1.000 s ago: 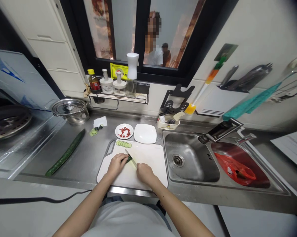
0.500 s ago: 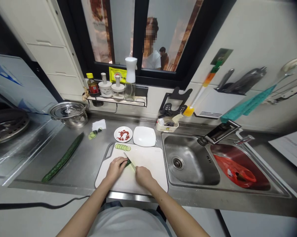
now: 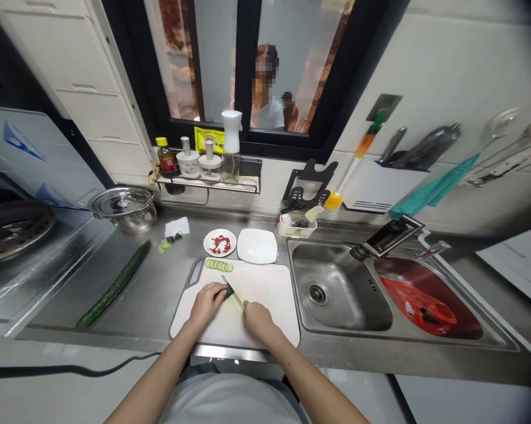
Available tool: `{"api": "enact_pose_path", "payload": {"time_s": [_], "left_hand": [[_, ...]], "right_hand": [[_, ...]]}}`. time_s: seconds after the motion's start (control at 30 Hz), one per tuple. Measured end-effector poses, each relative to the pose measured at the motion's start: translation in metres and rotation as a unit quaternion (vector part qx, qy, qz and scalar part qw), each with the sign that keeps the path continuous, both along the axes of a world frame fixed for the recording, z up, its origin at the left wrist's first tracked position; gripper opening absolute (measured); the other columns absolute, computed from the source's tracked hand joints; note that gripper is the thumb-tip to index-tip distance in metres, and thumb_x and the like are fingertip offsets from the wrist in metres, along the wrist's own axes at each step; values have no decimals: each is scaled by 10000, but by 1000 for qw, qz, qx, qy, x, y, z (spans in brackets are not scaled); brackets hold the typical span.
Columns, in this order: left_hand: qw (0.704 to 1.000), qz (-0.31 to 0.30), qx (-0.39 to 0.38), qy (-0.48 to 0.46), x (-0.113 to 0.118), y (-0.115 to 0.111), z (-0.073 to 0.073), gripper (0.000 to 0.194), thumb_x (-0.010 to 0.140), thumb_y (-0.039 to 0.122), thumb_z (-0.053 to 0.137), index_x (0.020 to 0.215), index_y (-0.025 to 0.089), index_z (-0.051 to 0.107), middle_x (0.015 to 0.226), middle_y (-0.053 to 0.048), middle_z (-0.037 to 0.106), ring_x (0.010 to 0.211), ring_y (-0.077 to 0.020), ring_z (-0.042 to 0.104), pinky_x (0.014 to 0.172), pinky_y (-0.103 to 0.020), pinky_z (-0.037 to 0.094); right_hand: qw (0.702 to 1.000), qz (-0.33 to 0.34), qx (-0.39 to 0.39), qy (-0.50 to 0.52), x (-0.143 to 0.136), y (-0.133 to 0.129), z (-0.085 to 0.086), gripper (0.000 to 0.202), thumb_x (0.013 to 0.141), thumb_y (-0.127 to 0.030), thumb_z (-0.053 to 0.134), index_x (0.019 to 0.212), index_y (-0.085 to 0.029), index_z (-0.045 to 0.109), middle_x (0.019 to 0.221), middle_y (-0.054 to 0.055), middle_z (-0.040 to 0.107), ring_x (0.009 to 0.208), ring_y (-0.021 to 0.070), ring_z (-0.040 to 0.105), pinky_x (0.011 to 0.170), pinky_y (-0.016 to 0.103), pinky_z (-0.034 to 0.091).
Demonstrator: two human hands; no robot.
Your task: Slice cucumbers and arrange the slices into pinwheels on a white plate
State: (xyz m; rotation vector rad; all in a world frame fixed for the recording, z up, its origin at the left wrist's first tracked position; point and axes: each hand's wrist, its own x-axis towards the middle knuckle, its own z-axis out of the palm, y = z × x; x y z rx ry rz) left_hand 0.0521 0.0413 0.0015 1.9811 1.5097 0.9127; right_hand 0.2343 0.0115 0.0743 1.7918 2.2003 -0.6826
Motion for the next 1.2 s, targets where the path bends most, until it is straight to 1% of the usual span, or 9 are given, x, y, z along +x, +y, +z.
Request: {"api": "enact_pose_path", "payload": {"time_s": [0.23,0.4,0.77,1.0,1.2], "left_hand": [[1000,0,10,5,0,0,-2,250,907,332,507,1014,242,713,1047,-53,711,972,-201,636,889,-361,493],[1000,1,7,1,1,-1,-2,254,907,331,505,1018,236,713,1051,-59,710,983,-207,630,902,-371,490],[1000,4,11,5,1,-1,-4,250,908,330,504,1011,240,713,1052,-51,713,986,-206,636,897,-366,494],[1000,6,11,5,1,-1,-3,244,907,325,507,1003,238,714,1051,-53,714,986,-209,639,887,-361,497],[1000,11,5,2,2,-2,-2,250,906,321,504,1005,236,718,1051,-52,715,984,-206,639,895,-362,494]], "right_hand": [[1000,-8,-20,-17,11,-12,6,354,889,-85,358,1135,-96,614,1043,176,685,1000,255,650,800,325,481],[999,-3,-27,-20,8,-7,8,345,881,-86,372,1111,-109,629,1036,177,689,1001,249,653,798,326,483],[1000,8,-18,-21,-2,3,11,366,860,-54,366,1104,-95,636,1059,175,690,1017,251,653,816,333,491],[1000,7,-10,-18,-6,8,7,378,860,-49,349,1113,-85,628,1066,180,686,1021,259,650,811,339,494],[1000,7,-5,-14,-4,9,3,371,870,-62,347,1116,-96,623,1053,174,690,1004,249,656,809,332,491]]}}
